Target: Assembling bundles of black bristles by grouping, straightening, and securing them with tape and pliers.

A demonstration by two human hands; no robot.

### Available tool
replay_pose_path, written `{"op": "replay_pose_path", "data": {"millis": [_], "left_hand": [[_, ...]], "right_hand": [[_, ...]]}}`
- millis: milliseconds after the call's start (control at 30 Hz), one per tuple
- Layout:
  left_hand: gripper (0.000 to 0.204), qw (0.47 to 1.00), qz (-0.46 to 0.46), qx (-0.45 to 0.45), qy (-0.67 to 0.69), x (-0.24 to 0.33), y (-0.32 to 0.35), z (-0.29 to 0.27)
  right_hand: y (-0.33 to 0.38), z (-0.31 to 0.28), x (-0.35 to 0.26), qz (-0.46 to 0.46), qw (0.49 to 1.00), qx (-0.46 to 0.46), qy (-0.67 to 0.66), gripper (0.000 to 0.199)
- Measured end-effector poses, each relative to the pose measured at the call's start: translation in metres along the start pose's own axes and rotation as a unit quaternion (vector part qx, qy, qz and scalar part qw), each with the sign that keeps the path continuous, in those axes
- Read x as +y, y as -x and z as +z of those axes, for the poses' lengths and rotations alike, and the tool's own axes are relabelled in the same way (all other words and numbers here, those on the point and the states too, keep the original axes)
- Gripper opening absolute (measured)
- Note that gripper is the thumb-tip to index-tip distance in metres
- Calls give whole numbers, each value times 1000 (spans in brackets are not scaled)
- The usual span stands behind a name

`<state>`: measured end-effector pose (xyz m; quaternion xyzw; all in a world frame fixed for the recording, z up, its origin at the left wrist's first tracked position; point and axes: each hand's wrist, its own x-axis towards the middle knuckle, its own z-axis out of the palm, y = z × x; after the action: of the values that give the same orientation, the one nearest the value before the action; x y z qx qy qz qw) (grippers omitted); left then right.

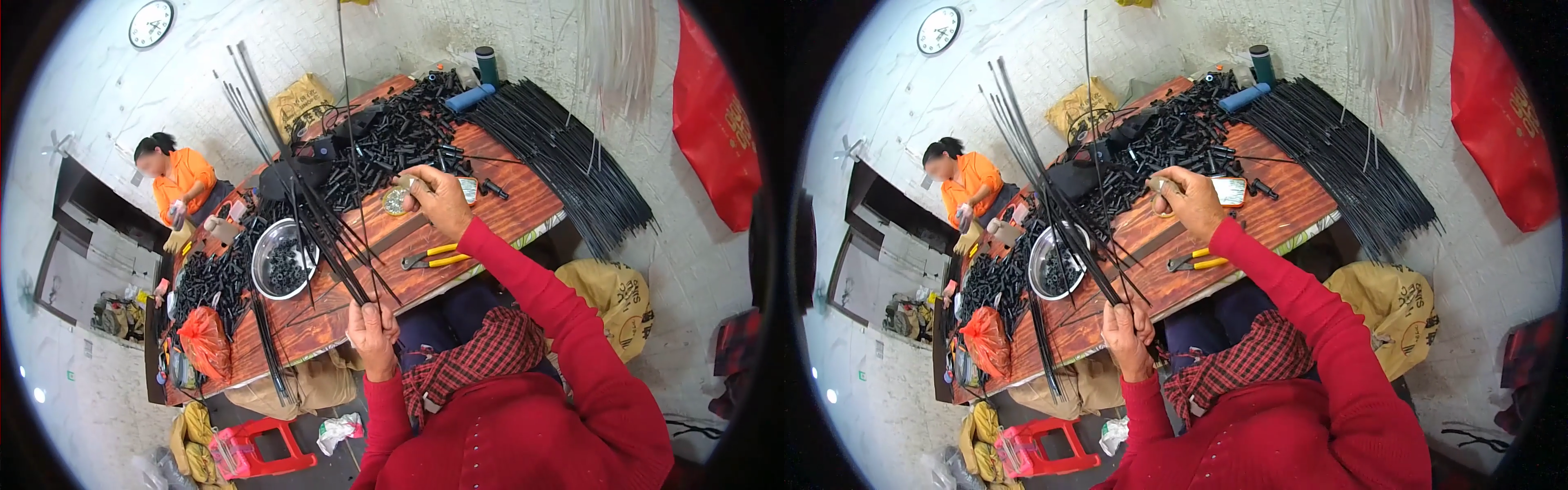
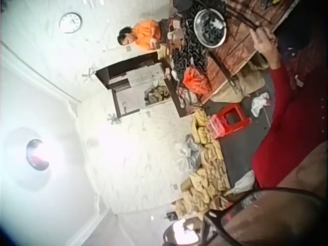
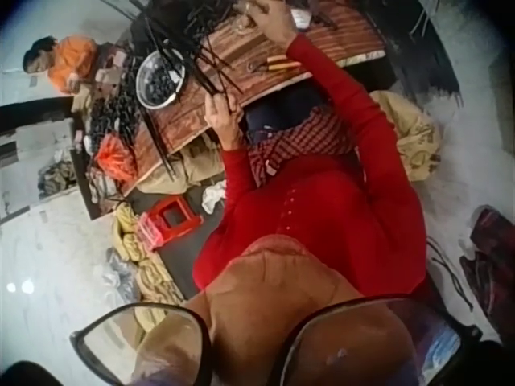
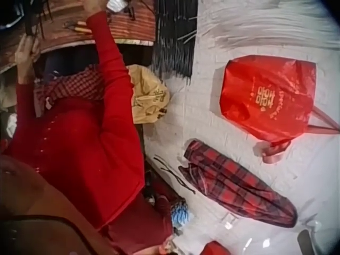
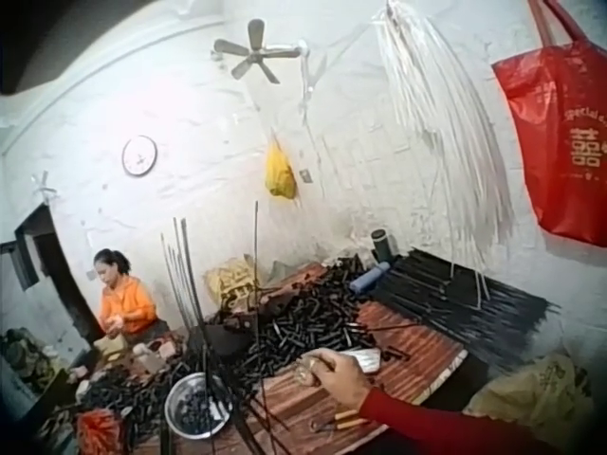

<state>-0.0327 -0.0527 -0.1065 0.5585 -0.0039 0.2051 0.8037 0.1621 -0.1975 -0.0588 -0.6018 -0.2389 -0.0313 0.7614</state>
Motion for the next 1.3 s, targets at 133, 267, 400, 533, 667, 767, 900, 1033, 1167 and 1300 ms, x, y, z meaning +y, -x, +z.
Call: {"op": "replay_pose_path", "data": {"millis": [133, 267, 400, 533, 667, 767, 900, 1033, 1167, 1300], "left_hand": [[22, 1000, 5, 0, -29, 1, 2, 3], [15, 994, 29, 64, -86, 0, 0, 1], [14, 979, 80, 87, -165, -5, -9, 2], [14, 970, 85, 98, -208, -9, -10, 3], [14, 968, 83, 100, -213, -13, -10, 12], [15, 962, 101, 92, -236, -17, -8, 12], [24, 968, 90, 86, -217, -20, -6, 13], [25, 976, 82, 94, -181, -20, -6, 19], [26, 984, 62, 64, -151, -24, -3, 19], [28, 992, 61, 59, -98, -33, -3, 17]], "right_hand": [[0, 4, 6, -25, 999, -7, -45, 27], [16, 17, -6, -37, 996, 41, -73, 29], [33, 20, -18, -42, 996, -15, -80, 24], [54, 40, -30, -184, 970, -36, 155, 14], [57, 48, -18, -162, 947, -66, 271, 26], [60, 50, -30, -120, 955, -70, 261, 28], [61, 51, -14, -82, 960, -48, 263, 36], [65, 57, -9, -50, 978, -65, 191, 33], [62, 61, -3, 24, 990, -134, 43, 25], [63, 64, 13, 12, 990, -136, 47, 21]]}}
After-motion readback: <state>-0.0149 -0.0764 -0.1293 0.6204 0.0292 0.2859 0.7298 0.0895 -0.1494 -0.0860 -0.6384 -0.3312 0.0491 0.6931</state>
